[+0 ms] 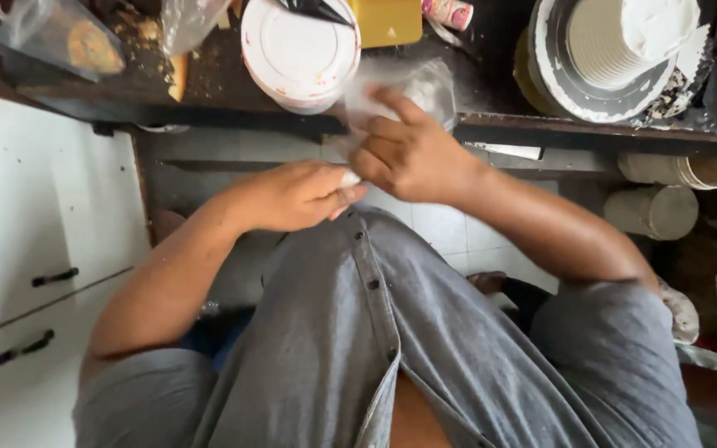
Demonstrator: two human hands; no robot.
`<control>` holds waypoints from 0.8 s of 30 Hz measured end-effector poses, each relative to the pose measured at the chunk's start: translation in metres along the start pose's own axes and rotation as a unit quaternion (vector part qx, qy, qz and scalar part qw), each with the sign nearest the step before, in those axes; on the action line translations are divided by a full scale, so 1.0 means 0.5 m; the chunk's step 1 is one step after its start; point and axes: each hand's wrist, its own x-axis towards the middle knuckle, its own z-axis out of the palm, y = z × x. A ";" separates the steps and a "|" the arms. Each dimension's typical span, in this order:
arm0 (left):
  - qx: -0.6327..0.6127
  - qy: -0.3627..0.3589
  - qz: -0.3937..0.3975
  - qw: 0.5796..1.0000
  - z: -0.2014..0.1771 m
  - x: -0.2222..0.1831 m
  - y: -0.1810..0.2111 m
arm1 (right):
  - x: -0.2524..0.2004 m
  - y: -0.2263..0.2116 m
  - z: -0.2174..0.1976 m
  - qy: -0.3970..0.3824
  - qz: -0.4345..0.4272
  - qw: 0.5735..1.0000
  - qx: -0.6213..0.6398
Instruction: The person applies frosting onto a cake on a turntable using a spatula, smooths and textures the sides with scrapers, and prepares a piping bag by inserting a nozzle into a plastic bag by hand.
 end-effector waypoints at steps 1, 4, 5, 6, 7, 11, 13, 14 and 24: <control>-0.013 0.010 -0.004 1.000 0.003 0.000 0.006 | -0.002 0.013 0.008 -0.024 -0.042 0.997 0.058; -0.064 0.032 0.019 0.997 0.009 -0.007 0.011 | -0.032 0.026 -0.026 0.022 -0.056 0.998 -0.026; -0.091 0.029 0.050 0.994 0.017 -0.015 0.011 | -0.036 0.034 -0.037 0.026 -0.064 0.997 -0.028; -0.119 0.026 0.081 0.989 0.024 -0.022 0.007 | -0.042 0.043 -0.047 0.031 -0.073 0.996 -0.029; -0.155 0.028 0.090 0.983 0.034 -0.021 0.000 | -0.049 0.047 -0.053 0.033 -0.082 0.996 -0.027; -0.256 0.052 0.109 0.959 0.022 0.011 -0.049 | -0.034 0.075 -0.028 0.000 -0.016 1.000 0.010; -0.219 0.076 0.110 0.966 0.008 0.010 -0.054 | -0.021 0.086 -0.025 0.027 0.010 0.997 0.068; -0.167 0.091 0.110 0.975 -0.001 0.007 -0.051 | -0.015 0.098 -0.029 0.033 0.007 0.996 0.078; 0.262 0.298 0.064 0.915 -0.035 -0.052 0.099 | -0.025 0.085 -0.114 -0.070 0.044 0.977 0.197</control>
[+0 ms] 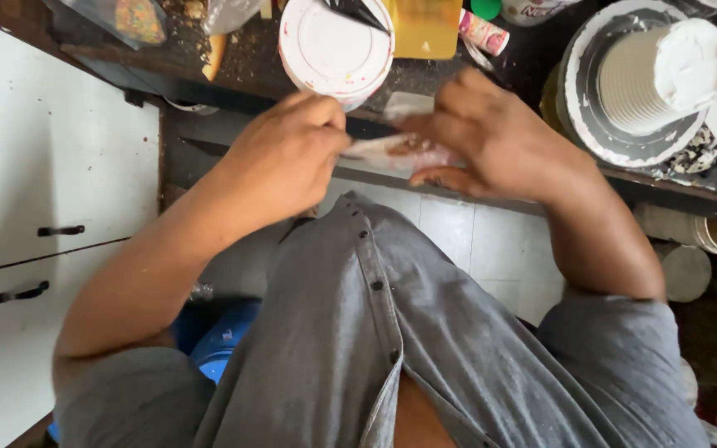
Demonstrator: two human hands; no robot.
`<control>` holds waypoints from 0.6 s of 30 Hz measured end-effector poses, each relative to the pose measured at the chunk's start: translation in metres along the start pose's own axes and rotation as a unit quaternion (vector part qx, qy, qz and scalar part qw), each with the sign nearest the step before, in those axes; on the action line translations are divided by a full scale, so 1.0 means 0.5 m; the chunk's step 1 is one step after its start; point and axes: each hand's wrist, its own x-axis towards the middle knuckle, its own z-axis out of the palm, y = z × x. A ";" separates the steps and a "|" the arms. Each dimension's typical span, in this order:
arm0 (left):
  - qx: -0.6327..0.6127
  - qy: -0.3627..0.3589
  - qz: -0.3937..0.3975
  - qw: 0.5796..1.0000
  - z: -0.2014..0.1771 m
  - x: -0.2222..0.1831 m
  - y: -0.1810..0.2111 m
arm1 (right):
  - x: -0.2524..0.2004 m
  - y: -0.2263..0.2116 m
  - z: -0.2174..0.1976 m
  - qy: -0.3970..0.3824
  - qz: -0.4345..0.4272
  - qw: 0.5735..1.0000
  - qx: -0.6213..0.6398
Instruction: The person applies frosting onto a cake on a turntable using a spatula, smooths and textures the sides with scrapers, and prepares a piping bag by inserting a nozzle into a plastic bag by hand.
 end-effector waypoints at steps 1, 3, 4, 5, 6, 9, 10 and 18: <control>-0.044 -0.020 -0.001 0.999 -0.014 0.005 0.009 | 0.000 -0.009 -0.010 -0.015 -0.001 1.000 -0.006; -0.134 -0.060 -0.001 0.989 -0.041 0.018 0.023 | -0.013 -0.020 -0.025 0.039 -0.036 0.997 -0.064; -0.193 -0.116 -0.024 0.974 -0.054 0.027 0.027 | -0.025 -0.017 -0.025 0.065 -0.052 0.992 -0.093; -0.251 -0.170 -0.047 0.952 -0.067 0.032 0.028 | -0.040 -0.002 -0.024 0.034 -0.080 0.996 0.026; -0.306 -0.223 -0.070 0.923 -0.073 0.038 0.030 | -0.064 0.023 -0.023 0.003 -0.107 0.984 0.145; -0.420 -0.087 0.057 0.901 -0.024 0.054 0.049 | -0.136 0.135 0.048 0.104 0.061 0.919 0.374; -0.365 -0.004 0.014 0.931 0.018 0.068 0.055 | -0.128 0.177 0.123 0.196 0.175 0.884 0.387; -0.074 0.138 -0.060 0.986 0.215 0.149 -0.132 | 0.024 0.037 0.465 0.185 0.313 0.836 0.410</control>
